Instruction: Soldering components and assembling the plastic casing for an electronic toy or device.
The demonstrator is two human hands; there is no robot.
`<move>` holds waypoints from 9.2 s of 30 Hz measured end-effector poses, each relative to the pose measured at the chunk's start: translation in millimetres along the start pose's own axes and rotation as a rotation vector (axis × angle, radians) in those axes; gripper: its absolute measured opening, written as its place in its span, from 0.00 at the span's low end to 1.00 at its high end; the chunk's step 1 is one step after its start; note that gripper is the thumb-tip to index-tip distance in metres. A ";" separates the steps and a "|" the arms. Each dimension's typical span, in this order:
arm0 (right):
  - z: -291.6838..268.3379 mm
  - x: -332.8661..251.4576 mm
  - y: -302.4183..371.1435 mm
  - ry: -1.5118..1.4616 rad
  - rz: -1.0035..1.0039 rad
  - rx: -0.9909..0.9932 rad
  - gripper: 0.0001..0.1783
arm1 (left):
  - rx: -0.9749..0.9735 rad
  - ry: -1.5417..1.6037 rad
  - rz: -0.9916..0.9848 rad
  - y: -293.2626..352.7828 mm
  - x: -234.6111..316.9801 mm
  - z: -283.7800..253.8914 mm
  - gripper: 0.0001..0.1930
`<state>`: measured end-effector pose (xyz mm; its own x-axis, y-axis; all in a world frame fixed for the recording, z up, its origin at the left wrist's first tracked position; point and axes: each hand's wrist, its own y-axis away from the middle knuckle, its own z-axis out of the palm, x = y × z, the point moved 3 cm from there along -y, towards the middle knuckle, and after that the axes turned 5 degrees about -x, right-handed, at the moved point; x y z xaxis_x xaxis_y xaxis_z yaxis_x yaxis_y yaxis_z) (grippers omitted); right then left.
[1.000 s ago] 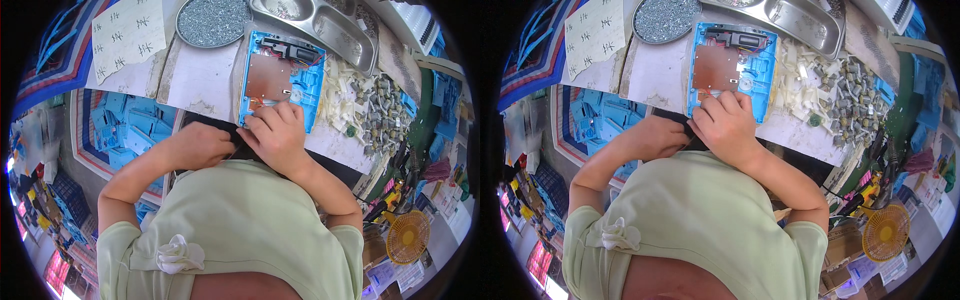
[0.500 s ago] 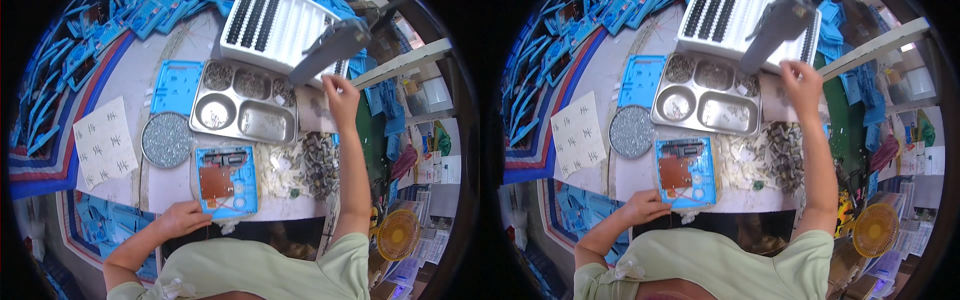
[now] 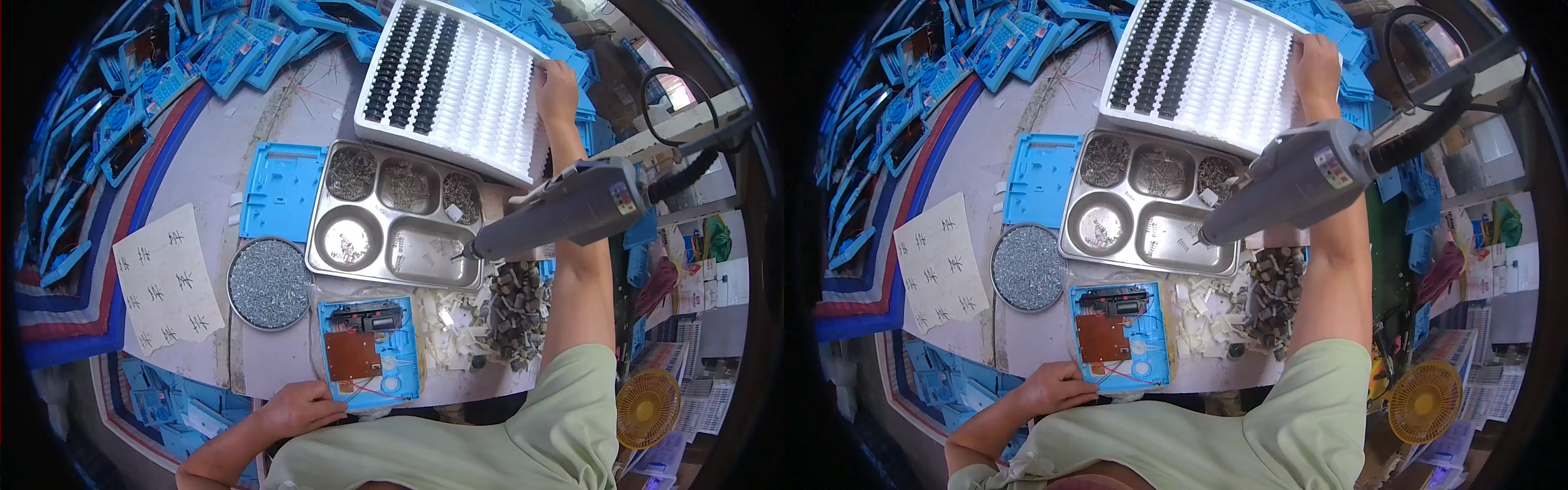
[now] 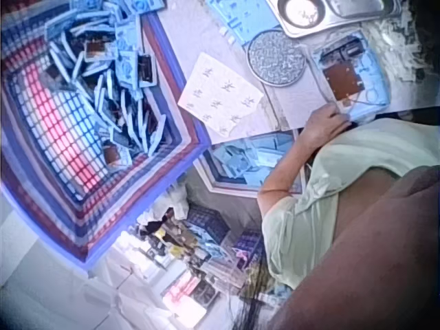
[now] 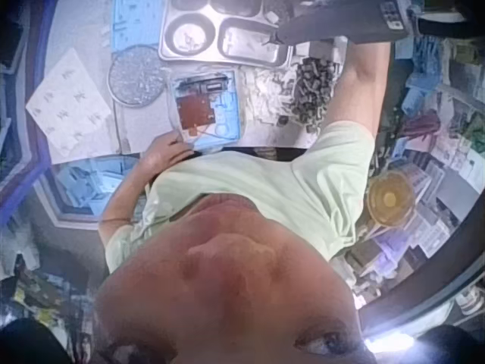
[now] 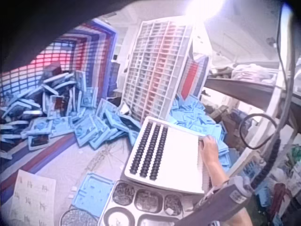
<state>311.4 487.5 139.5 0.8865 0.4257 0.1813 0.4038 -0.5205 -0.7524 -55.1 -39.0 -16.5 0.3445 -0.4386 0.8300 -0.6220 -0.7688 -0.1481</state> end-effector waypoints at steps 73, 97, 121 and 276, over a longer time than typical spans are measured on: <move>-281.0 -275.7 287.5 -1.199 0.209 -0.363 0.26 | -0.031 0.908 -0.541 -84.0 50.8 1.5 0.10; -281.5 -265.3 361.6 -1.963 1.116 -0.382 0.22 | -0.163 -0.411 0.021 -121.7 31.9 15.6 0.06; -223.5 -299.8 299.8 -1.054 0.028 -0.480 0.17 | 0.384 -0.052 -0.082 -77.6 8.6 -0.4 0.07; -283.0 -296.9 304.0 -1.115 0.085 -0.360 0.24 | 0.248 0.101 0.017 -69.0 49.8 24.9 0.15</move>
<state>234.8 -6.6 36.2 0.2972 0.6994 -0.6500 0.5519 -0.6813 -0.4808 22.5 -19.4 21.7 0.2557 -0.4132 0.8740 -0.4316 -0.8578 -0.2793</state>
